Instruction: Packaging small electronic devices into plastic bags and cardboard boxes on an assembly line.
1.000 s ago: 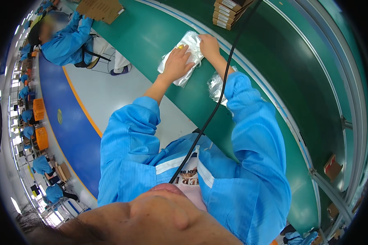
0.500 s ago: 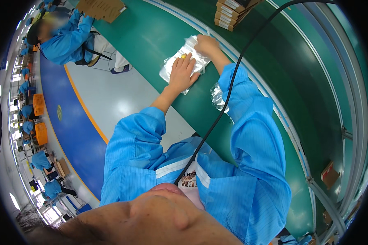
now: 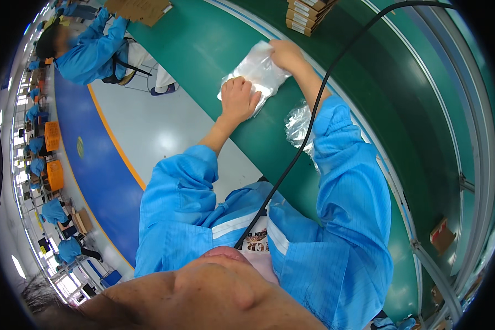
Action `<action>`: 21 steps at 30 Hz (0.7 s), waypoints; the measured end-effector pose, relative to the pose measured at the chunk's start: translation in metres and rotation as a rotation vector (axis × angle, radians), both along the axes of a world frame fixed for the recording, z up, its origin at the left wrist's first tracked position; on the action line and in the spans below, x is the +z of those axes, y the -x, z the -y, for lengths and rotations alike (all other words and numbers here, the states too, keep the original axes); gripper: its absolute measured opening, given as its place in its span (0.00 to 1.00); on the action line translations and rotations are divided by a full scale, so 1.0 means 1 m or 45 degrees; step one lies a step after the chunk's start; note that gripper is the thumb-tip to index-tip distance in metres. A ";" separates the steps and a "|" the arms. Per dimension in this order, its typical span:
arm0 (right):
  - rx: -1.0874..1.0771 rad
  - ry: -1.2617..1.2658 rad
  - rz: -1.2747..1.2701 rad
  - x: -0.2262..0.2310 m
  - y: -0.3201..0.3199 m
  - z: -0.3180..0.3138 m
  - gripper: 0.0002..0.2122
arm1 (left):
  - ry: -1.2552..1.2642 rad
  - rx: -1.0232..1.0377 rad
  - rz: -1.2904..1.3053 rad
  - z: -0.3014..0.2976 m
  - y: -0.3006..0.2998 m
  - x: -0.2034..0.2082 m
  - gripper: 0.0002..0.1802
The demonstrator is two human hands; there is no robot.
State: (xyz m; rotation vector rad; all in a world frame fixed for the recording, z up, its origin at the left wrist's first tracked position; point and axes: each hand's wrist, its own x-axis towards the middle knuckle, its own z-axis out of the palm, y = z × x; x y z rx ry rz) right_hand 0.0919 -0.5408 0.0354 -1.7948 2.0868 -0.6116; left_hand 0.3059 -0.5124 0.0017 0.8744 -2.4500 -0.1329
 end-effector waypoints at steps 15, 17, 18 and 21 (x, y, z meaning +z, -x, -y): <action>0.401 0.941 -0.053 0.107 -0.022 -0.047 0.18 | -0.049 -0.251 -0.360 0.077 0.002 0.132 0.38; 0.383 0.941 0.081 0.099 -0.017 -0.051 0.19 | -0.942 -0.199 0.074 0.083 -0.002 0.146 0.24; 0.394 0.881 0.187 0.095 -0.013 -0.053 0.19 | -0.832 -0.267 -0.073 0.075 -0.002 0.138 0.14; 0.264 0.736 0.496 0.076 -0.004 -0.072 0.21 | -1.799 -0.234 -0.360 0.044 -0.002 0.118 0.17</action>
